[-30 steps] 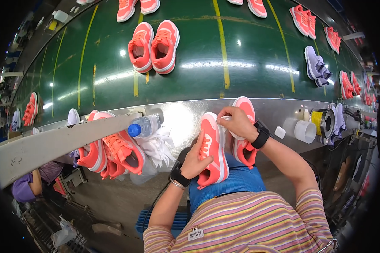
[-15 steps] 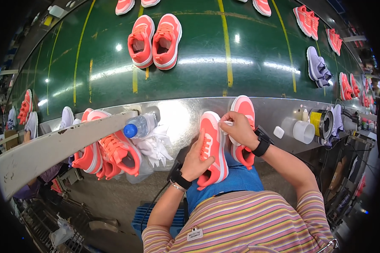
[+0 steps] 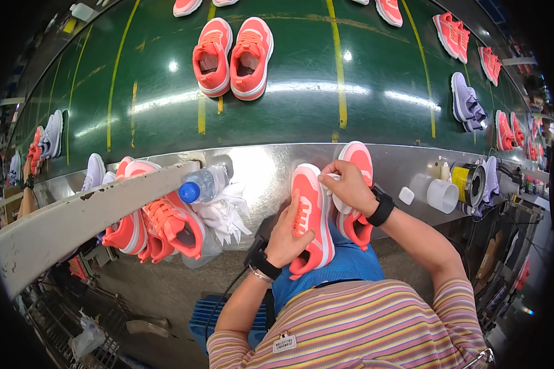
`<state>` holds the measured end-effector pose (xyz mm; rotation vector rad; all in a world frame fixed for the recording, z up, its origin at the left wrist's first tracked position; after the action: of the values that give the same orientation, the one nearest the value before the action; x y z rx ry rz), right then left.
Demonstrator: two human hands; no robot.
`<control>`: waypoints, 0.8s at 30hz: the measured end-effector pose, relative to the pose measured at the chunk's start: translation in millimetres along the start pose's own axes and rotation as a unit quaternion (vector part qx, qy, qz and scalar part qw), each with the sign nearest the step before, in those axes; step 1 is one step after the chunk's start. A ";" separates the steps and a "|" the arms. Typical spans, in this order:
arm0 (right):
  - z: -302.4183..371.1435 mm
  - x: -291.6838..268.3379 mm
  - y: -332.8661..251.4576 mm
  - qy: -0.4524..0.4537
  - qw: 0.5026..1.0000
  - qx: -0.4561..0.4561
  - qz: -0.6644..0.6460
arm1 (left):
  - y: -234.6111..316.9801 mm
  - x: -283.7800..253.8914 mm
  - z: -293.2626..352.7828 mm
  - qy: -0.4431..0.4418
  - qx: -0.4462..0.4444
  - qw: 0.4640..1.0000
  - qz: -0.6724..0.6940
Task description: Inspecting and cleaning finished athletic shoes on a production line.
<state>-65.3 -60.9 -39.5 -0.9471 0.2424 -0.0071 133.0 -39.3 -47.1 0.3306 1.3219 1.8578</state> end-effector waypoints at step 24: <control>-19.2 0.8 -3.9 0.060 0.990 -0.125 -0.009 | -14.5 1.8 4.3 -0.007 -0.005 0.998 0.056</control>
<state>-68.1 -78.7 -47.2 -1.2002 0.3517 -0.0516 141.2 -33.4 -58.4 0.4201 1.3082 1.9510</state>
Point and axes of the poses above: each hand's wrist, its own z-axis away from the middle knuckle, its own x-axis out of the palm, y = z × x, the point moved 1 cm from there along -z, towards the middle knuckle, and after that the axes turned 10 degrees about -z, right-handed, at the moved point
